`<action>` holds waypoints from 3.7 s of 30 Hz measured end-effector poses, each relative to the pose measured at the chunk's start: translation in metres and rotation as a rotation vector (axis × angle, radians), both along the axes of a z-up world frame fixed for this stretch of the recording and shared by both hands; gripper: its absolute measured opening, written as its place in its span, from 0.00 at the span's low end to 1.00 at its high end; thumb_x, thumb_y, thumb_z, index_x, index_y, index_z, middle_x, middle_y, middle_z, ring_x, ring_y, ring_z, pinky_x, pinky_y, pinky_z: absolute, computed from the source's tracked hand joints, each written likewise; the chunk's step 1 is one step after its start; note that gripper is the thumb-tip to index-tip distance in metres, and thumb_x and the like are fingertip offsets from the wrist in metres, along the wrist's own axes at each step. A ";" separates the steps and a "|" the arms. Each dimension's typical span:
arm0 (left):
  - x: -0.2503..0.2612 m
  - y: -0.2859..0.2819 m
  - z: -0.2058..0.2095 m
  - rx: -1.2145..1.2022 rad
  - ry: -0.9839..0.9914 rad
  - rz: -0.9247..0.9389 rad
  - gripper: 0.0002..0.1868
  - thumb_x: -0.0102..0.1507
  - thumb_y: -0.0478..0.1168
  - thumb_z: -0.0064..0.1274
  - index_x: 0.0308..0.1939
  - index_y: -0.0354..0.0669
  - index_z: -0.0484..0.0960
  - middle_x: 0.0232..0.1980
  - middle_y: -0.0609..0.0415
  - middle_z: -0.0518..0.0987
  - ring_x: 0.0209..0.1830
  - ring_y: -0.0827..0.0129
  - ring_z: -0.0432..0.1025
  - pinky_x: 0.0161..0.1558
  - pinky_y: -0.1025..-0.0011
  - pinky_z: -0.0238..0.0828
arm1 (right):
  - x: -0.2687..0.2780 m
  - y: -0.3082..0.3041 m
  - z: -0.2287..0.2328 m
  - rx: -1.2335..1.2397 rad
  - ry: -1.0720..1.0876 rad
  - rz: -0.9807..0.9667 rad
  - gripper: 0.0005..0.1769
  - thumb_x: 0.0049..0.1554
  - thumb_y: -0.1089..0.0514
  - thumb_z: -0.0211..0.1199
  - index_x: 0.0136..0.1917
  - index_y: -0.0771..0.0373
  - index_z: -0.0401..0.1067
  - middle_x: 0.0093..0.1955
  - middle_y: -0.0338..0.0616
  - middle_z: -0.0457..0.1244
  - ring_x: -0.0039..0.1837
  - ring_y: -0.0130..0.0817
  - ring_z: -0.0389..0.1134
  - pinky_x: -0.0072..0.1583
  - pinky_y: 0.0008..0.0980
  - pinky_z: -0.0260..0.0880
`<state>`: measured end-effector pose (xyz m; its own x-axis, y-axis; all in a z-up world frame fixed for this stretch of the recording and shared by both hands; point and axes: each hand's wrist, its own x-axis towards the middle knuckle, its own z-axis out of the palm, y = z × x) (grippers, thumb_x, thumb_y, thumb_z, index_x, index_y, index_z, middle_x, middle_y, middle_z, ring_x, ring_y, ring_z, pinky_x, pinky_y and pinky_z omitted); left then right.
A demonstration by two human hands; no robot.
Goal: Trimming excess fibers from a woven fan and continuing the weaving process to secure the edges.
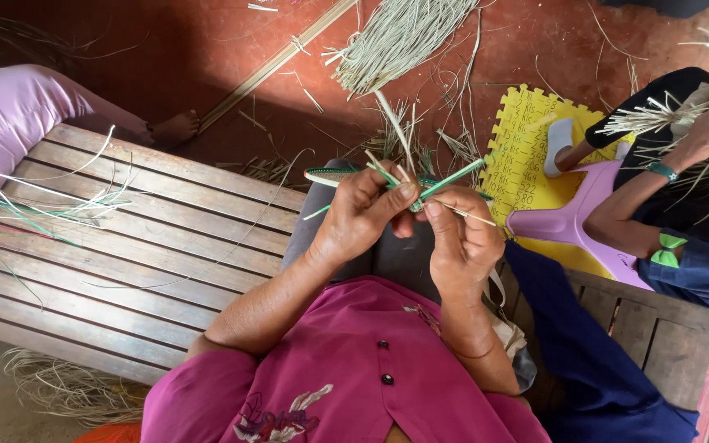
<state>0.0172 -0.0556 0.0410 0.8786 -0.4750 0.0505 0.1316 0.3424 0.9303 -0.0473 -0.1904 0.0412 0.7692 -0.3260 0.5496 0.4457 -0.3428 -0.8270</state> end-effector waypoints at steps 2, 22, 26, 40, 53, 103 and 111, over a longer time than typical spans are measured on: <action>-0.006 0.003 0.004 0.011 -0.121 0.076 0.08 0.70 0.35 0.53 0.40 0.32 0.81 0.19 0.42 0.78 0.20 0.68 0.78 0.33 0.70 0.81 | 0.000 0.005 -0.015 0.290 -0.005 0.052 0.02 0.62 0.71 0.63 0.49 0.75 0.72 0.42 0.55 0.67 0.42 0.35 0.71 0.44 0.37 0.78; -0.015 0.002 -0.014 -0.040 -0.110 0.110 0.05 0.70 0.33 0.53 0.41 0.33 0.80 0.20 0.45 0.78 0.21 0.71 0.77 0.37 0.72 0.80 | -0.006 -0.004 -0.014 0.205 0.085 0.149 0.04 0.60 0.75 0.63 0.49 0.78 0.74 0.44 0.60 0.67 0.46 0.39 0.72 0.45 0.39 0.78; -0.018 0.001 -0.019 -0.056 -0.145 0.164 0.06 0.71 0.33 0.52 0.41 0.32 0.79 0.21 0.45 0.79 0.19 0.72 0.76 0.34 0.73 0.79 | -0.003 -0.002 -0.037 0.428 0.037 0.158 0.04 0.61 0.71 0.61 0.50 0.77 0.72 0.44 0.57 0.66 0.45 0.35 0.70 0.46 0.36 0.79; -0.019 0.007 -0.018 -0.122 -0.023 0.180 0.09 0.70 0.33 0.52 0.38 0.28 0.80 0.17 0.42 0.75 0.19 0.67 0.76 0.31 0.74 0.78 | -0.005 0.007 -0.029 0.439 0.070 0.180 0.02 0.60 0.73 0.62 0.47 0.76 0.71 0.43 0.61 0.66 0.41 0.40 0.73 0.44 0.39 0.80; -0.012 0.041 -0.001 0.135 -0.327 0.240 0.05 0.63 0.32 0.63 0.43 0.37 0.88 0.58 0.37 0.75 0.35 0.59 0.82 0.41 0.63 0.82 | -0.001 0.031 -0.024 0.526 0.098 0.210 0.04 0.58 0.74 0.64 0.47 0.78 0.71 0.44 0.64 0.66 0.43 0.43 0.74 0.45 0.43 0.82; -0.067 0.113 0.003 0.133 -0.208 0.226 0.03 0.59 0.30 0.65 0.34 0.32 0.90 0.46 0.38 0.82 0.40 0.62 0.78 0.44 0.68 0.83 | -0.030 0.053 -0.022 0.505 0.457 0.585 0.02 0.58 0.71 0.64 0.46 0.75 0.76 0.31 0.51 0.67 0.34 0.32 0.69 0.41 0.31 0.75; -0.070 0.100 -0.003 0.123 -0.347 0.184 0.09 0.64 0.37 0.60 0.40 0.35 0.91 0.50 0.39 0.82 0.44 0.59 0.78 0.48 0.66 0.81 | -0.041 0.039 -0.041 0.542 0.471 0.541 0.12 0.61 0.71 0.60 0.57 0.79 0.75 0.36 0.54 0.68 0.34 0.29 0.66 0.37 0.28 0.71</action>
